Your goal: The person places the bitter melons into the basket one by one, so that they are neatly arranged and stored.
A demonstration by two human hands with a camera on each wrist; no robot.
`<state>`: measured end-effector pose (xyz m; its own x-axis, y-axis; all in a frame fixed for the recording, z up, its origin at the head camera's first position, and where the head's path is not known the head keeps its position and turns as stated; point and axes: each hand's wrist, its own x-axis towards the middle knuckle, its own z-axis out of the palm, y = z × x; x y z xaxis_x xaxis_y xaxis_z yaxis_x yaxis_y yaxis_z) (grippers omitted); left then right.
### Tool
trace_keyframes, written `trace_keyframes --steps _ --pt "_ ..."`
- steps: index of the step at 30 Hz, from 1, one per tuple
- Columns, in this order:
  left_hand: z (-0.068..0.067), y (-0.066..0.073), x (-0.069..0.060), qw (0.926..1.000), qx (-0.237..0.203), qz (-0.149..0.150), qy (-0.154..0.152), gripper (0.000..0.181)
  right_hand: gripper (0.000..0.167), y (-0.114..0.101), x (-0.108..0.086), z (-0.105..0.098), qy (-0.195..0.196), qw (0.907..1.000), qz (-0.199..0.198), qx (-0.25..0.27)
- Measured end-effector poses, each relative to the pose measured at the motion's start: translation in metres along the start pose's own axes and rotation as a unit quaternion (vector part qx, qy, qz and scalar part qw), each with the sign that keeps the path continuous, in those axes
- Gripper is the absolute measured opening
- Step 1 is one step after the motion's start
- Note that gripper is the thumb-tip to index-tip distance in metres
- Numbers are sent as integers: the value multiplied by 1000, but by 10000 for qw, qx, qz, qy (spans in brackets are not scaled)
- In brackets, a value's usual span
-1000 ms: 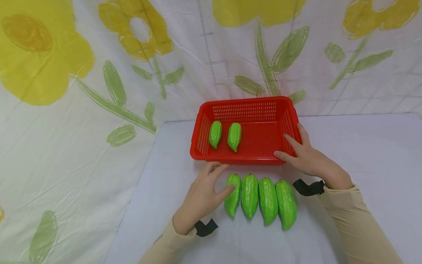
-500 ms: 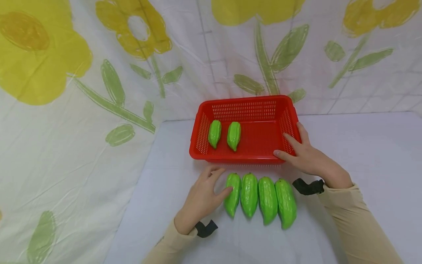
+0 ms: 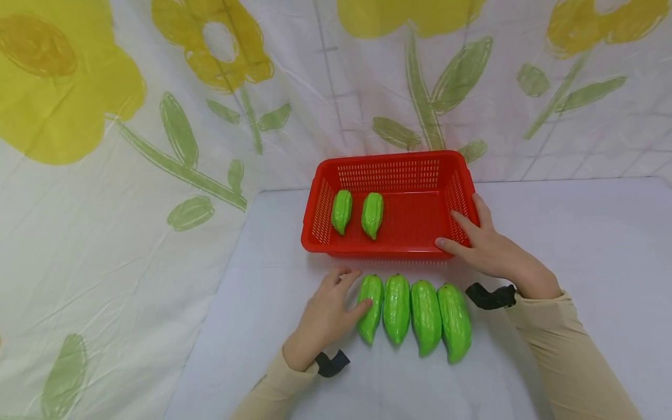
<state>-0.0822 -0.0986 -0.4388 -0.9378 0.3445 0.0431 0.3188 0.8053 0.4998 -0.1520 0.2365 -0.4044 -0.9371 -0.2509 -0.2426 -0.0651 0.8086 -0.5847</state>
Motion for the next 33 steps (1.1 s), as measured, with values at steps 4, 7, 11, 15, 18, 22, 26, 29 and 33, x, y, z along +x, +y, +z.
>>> trace_keyframes --steps 4,7,11,15,18,22,26,29,33 --pt "2 0 1 10000 -12 52 -27 59 102 1 0 0 8 10000 0 -1" --pt "4 0 1 9999 25 75 -92 61 102 1 0 0 1 10000 4 4" --pt "6 2 0 9998 7 57 -215 63 102 0 -1 0 -3 10000 1 33" --pt "8 3 0 9997 -34 88 -240 64 102 0 -1 -1 -1 10000 -9 42" --pt "11 2 0 9997 -47 124 -212 64 102 0 -1 -1 -1 10000 -14 47" --pt "15 1 0 9996 -102 114 -255 67 103 0 0 0 -5 10000 -9 38" --pt "20 0 0 9993 -151 56 -340 70 102 0 0 0 -9 10000 -6 20" --pt "22 1 -1 9988 -274 -4 -400 71 102 0 0 0 -11 10000 -7 12" --pt "24 2 -1 9978 -466 -80 -465 71 102 0 0 0 -20 10000 7 13"
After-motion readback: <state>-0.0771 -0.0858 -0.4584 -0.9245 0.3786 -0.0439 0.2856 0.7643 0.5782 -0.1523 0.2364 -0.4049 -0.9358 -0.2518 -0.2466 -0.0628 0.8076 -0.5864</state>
